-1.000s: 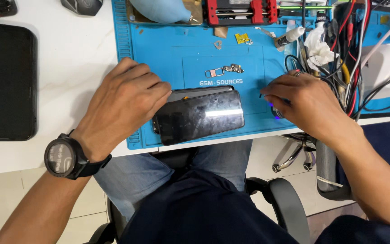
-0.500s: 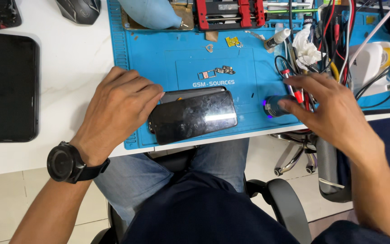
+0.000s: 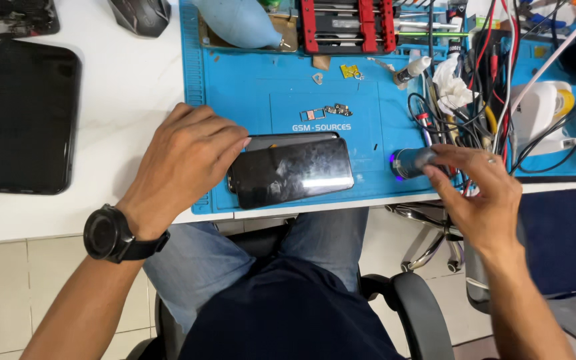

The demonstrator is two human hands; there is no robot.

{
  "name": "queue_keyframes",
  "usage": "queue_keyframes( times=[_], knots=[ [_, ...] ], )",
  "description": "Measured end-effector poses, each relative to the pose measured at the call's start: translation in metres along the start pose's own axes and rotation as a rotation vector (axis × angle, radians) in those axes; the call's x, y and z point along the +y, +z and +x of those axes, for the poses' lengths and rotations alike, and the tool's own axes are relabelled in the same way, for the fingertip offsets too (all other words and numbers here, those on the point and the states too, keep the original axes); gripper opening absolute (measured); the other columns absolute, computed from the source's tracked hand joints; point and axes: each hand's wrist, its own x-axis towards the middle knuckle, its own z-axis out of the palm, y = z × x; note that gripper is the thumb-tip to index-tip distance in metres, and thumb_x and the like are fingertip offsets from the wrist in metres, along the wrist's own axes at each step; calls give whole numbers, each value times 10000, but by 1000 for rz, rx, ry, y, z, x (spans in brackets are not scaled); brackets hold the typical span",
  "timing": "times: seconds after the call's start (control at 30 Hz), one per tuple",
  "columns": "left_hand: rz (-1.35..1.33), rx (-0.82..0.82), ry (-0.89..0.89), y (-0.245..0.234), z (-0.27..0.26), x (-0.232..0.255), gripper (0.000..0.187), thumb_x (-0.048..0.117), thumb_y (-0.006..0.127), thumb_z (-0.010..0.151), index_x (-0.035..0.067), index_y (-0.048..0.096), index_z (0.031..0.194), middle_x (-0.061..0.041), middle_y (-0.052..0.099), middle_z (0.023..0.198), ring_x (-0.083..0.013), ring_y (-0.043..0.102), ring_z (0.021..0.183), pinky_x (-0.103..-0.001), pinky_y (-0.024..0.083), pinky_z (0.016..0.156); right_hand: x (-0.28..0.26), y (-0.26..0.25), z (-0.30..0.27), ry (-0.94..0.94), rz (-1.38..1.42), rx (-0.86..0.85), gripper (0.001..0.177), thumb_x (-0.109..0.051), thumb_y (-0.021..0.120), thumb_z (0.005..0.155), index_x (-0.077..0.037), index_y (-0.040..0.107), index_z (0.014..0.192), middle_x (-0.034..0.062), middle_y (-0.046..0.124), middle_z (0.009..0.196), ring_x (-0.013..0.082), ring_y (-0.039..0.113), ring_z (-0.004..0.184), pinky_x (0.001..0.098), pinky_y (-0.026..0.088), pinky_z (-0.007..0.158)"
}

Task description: The person uses a UV light to cure adhesive on a smartphone screen, then uses a small metal tool to pry and separate the screen from the frame. They continue to work on the device's edges and wipe the screen with a cloth.

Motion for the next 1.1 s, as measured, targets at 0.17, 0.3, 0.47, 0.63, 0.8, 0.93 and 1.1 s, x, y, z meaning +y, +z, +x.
queue_keyframes(
  times=[0.17, 0.3, 0.47, 0.63, 0.8, 0.93, 1.1],
  knots=[
    [33, -19, -21, 5, -4, -1, 125, 113, 742, 1137, 91, 795, 1026, -24, 758, 922, -277, 640, 908, -425, 454, 814, 18, 5, 60, -238, -171, -325, 113, -97, 791, 1055, -61, 838, 1151, 79, 817, 1240, 327, 729, 1098, 488, 549, 1005],
    [6, -3, -62, 5, -5, 3, 117, 100, 746, 1126, 81, 808, 1028, -15, 768, 930, -273, 642, 925, -427, 454, 819, 22, 28, 86, -227, -391, -629, 243, -232, 728, 1031, -148, 834, 1233, 54, 820, 1132, 395, 776, 983, 584, 631, 709],
    [7, -6, -86, 2, -9, 7, 157, 130, 714, 1140, 86, 798, 1015, -5, 771, 960, -272, 617, 940, -429, 445, 813, 29, 49, 84, -395, -560, -554, 102, -257, 652, 1096, -241, 749, 1067, -3, 709, 901, 408, 705, 767, 514, 518, 578],
    [-19, -2, -95, 3, -10, 7, 181, 131, 696, 1145, 80, 808, 1013, -5, 786, 993, -266, 620, 951, -432, 454, 824, 27, 48, 81, -585, -648, -500, 297, 3, 687, 842, -198, 498, 732, -3, 579, 731, 314, 640, 672, 428, 495, 619],
    [46, 89, -62, -2, -7, 14, 174, 126, 730, 1136, 93, 810, 985, 3, 800, 1021, -256, 620, 971, -414, 438, 846, 21, 45, 78, -731, -681, -401, 339, -46, 687, 1063, -196, 563, 786, 7, 587, 776, 254, 636, 652, 380, 467, 708],
    [61, 235, -82, -7, 1, 50, 117, 141, 769, 1121, 85, 796, 1021, -88, 762, 1248, -344, 612, 1100, -475, 431, 883, 21, 48, 82, -751, -700, -382, 330, -100, 667, 1109, -193, 571, 807, 7, 604, 810, 231, 627, 673, 367, 458, 725],
    [-190, 471, -244, 4, 8, 110, 108, 149, 737, 1095, 63, 801, 1102, -109, 739, 1267, -340, 632, 1167, -471, 469, 937, 27, 59, 87, -518, -418, -309, 78, -145, 776, 1004, -187, 731, 955, -14, 712, 898, 271, 616, 688, 385, 506, 747]
  ],
)
